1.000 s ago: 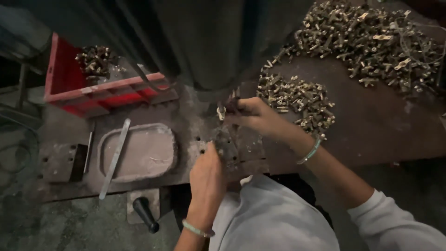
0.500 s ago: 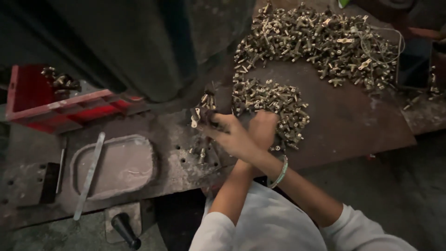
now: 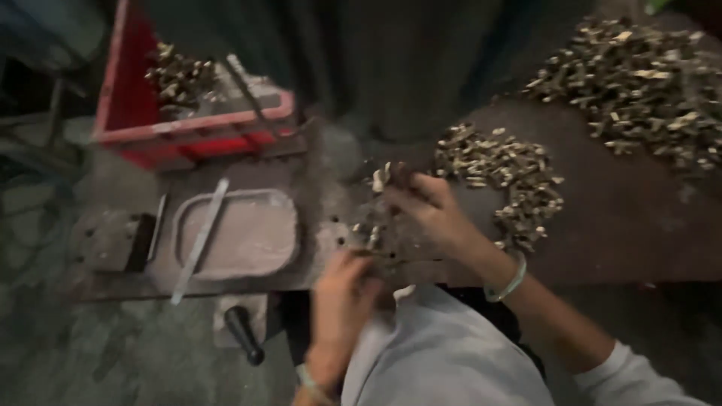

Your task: The person picks small metal fittings one at a time from a pile on the workbench, holds each against a tool while working its surface, and places the finished piece into a red plastic crate beside the bench. The tray and file rest on the bench throughout.

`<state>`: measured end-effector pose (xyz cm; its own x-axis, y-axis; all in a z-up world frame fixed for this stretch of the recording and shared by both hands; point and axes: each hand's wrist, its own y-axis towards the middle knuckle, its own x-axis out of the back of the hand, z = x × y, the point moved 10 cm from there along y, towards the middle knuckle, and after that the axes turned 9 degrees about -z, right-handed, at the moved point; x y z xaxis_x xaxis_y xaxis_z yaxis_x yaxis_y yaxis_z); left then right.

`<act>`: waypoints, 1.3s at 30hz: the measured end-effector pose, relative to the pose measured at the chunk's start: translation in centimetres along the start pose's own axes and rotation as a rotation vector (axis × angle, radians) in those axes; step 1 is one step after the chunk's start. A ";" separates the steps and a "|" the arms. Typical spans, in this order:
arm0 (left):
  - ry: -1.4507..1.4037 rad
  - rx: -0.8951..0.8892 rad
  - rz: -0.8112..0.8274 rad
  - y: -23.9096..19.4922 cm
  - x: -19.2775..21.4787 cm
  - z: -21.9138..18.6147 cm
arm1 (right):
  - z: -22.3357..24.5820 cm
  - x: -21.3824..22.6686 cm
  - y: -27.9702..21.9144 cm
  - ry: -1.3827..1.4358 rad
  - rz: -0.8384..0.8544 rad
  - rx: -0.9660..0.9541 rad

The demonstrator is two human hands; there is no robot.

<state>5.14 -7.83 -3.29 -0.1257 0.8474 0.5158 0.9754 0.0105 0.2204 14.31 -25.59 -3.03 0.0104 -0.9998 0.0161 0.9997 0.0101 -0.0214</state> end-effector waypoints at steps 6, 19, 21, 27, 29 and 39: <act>0.342 -0.023 -0.284 2.9 12.0 2.9 | 0.2 -0.4 -0.9 0.077 -0.092 0.038; -0.141 0.308 -0.237 4.6 10.3 12.3 | 0.8 -0.6 -0.8 0.144 -0.100 0.011; -0.578 0.499 -0.227 3.2 9.2 13.1 | 0.9 -0.9 -0.6 0.155 -0.040 0.032; -0.611 0.377 -0.234 -0.8 3.3 8.4 | 0.7 -0.7 -1.0 0.134 -0.164 0.051; -0.477 0.270 -0.243 -1.5 2.5 5.1 | 0.1 -0.7 -0.5 0.142 -0.098 0.092; -0.050 -0.130 -0.350 -1.4 1.5 -0.4 | 0.3 -0.6 -1.0 0.112 -0.150 0.079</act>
<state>3.51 -6.82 -2.53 -0.4354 0.8294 0.3501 0.8432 0.2396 0.4812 13.35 -24.99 -2.74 -0.1369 -0.9857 -0.0982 0.9884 -0.1425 0.0520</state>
